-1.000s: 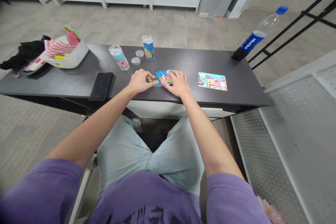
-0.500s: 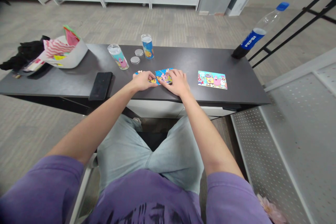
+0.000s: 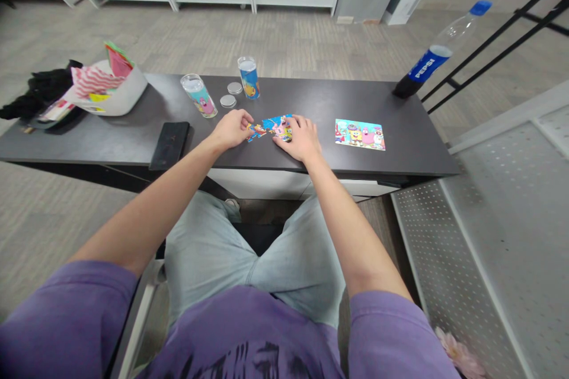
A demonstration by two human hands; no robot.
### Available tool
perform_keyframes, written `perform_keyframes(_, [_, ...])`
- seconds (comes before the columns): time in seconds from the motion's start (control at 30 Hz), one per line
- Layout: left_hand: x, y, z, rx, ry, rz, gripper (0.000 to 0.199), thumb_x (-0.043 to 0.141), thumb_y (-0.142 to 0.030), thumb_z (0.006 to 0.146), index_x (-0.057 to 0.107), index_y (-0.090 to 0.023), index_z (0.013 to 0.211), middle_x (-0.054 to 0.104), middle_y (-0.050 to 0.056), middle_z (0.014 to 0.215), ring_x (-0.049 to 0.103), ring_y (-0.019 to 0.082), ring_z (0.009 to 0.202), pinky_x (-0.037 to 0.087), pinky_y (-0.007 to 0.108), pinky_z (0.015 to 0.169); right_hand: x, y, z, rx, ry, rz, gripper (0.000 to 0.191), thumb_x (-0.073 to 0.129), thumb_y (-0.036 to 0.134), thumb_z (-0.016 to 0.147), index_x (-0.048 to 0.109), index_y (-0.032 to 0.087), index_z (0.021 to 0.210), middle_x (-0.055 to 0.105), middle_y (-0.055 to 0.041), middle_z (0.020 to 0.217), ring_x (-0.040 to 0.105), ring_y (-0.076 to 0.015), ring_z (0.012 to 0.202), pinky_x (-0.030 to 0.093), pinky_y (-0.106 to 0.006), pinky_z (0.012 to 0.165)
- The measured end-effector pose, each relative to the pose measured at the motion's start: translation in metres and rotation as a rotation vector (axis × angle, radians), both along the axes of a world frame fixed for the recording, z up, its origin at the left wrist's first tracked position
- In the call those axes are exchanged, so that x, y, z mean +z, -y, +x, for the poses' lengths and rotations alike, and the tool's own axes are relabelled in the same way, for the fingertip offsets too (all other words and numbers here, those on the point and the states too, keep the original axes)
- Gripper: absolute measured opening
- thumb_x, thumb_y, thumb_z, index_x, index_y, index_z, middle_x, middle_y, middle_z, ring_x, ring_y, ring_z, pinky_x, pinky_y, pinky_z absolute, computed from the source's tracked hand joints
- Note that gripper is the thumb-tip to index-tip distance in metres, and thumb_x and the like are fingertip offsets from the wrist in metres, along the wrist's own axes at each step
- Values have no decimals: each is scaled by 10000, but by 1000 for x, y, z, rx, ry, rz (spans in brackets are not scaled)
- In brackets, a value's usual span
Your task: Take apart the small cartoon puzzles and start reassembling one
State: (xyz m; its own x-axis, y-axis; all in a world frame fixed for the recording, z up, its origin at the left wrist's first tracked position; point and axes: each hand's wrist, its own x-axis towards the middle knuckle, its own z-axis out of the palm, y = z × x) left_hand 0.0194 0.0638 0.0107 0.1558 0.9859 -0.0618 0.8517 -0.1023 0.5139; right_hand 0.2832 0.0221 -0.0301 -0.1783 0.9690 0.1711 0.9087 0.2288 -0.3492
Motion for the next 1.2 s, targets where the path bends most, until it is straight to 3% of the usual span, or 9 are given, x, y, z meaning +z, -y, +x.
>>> perform_keyframes(0.07, [1,2,0,5,-27,40,347,915,-246,1097,823,-248,1432,786,177,1635,808,377,1451,622,523,1335,0,0,1,22,-15,4,821,794,540,1136,727,134,1846,707,-265,1886,638,-583,1733,513,-773,1460])
perform_keyframes(0.17, [-2,6,4,-13,-59,70,559,950,-448,1111,796,-250,1610,695,206,1789,623,472,1733,489,623,1487,0,-1,3,60,-50,15,806,746,480,1122,704,132,1848,702,-272,1886,649,-551,1744,533,-750,1451])
perform_keyframes(0.33, [-16,11,21,-46,-44,68,674,960,-571,1088,781,-297,1677,676,195,1812,530,511,1782,409,656,1507,1,2,2,56,-70,26,832,732,401,1068,665,118,1848,656,-293,1919,616,-495,1797,502,-671,1482])
perform_keyframes(0.5, [-24,11,35,-45,13,90,475,967,-506,1103,830,-343,1528,691,164,1793,525,476,1776,347,616,1496,-5,3,0,-232,-22,78,751,820,563,1036,779,95,1622,695,-388,1787,629,-654,1630,456,-851,1399])
perform_keyframes(0.67, [-24,8,41,-52,76,80,294,953,-383,1104,836,-359,1372,805,92,1671,606,436,1694,344,594,1442,-11,-5,7,-218,-74,71,607,884,598,1004,822,225,1479,787,-308,1645,674,-614,1558,508,-818,1350])
perform_keyframes(0.83, [-23,4,45,-30,153,65,410,979,-272,1051,816,-337,1422,834,104,1655,680,437,1668,399,614,1431,-7,-10,8,-258,-48,-30,652,942,626,1025,828,225,1526,762,-289,1694,668,-591,1623,497,-761,1402])
perform_keyframes(0.97, [-23,-1,52,-50,243,50,538,965,-114,998,808,-275,1486,808,117,1670,782,342,1581,489,538,1440,-11,-12,8,-278,-15,-5,775,953,700,1006,794,214,1588,725,-301,1740,654,-613,1621,501,-776,1391])
perform_keyframes(1.1, [-23,-9,57,-37,327,23,620,995,-52,931,798,-250,1484,768,129,1707,835,301,1492,584,491,1408,-18,-14,12,-233,-67,50,697,961,685,980,822,264,1519,778,-272,1661,683,-616,1555,522,-818,1349])
perform_keyframes(1.2, [-22,-18,61,-8,380,-18,609,960,-33,957,775,-227,1503,790,147,1701,887,269,1320,679,456,1284,-17,-13,12,-231,-61,45,664,955,652,990,829,272,1521,780,-264,1667,682,-610,1569,522,-813,1361])
